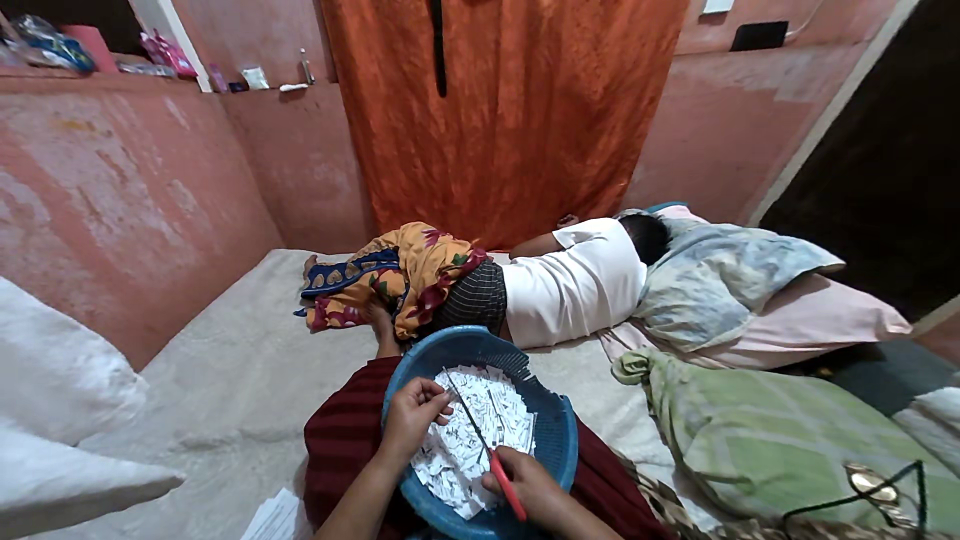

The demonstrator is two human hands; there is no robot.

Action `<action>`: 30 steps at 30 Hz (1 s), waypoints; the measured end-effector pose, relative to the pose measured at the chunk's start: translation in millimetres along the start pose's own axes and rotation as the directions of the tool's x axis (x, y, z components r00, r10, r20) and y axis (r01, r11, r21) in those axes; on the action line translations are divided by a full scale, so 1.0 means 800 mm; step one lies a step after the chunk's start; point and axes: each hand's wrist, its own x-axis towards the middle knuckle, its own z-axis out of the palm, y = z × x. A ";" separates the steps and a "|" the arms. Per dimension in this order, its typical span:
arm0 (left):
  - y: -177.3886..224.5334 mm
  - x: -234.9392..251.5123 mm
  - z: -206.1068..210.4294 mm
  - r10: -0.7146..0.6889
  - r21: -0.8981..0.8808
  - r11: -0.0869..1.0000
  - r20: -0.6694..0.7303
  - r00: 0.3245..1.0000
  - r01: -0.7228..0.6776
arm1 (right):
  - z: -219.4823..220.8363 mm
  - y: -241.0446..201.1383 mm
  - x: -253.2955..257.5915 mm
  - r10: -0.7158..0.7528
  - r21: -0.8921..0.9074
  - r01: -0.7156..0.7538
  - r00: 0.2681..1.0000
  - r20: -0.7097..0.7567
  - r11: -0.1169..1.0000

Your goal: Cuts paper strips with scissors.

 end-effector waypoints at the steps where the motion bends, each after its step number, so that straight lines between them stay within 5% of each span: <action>1: 0.000 0.000 0.000 0.003 0.020 1.000 0.004 1.000 -0.003 | 0.000 0.000 0.000 -0.003 0.001 0.003 1.000 -0.011 1.000; 9: -0.002 0.000 -0.002 0.045 0.008 0.999 -0.039 0.998 -0.045 | 0.001 0.000 -0.004 -0.013 0.117 0.021 0.998 -0.069 0.993; 30: -0.001 0.001 -0.002 -0.005 -0.030 1.000 -0.029 1.000 0.004 | 0.000 0.000 0.001 0.025 -0.033 -0.024 0.999 0.034 0.999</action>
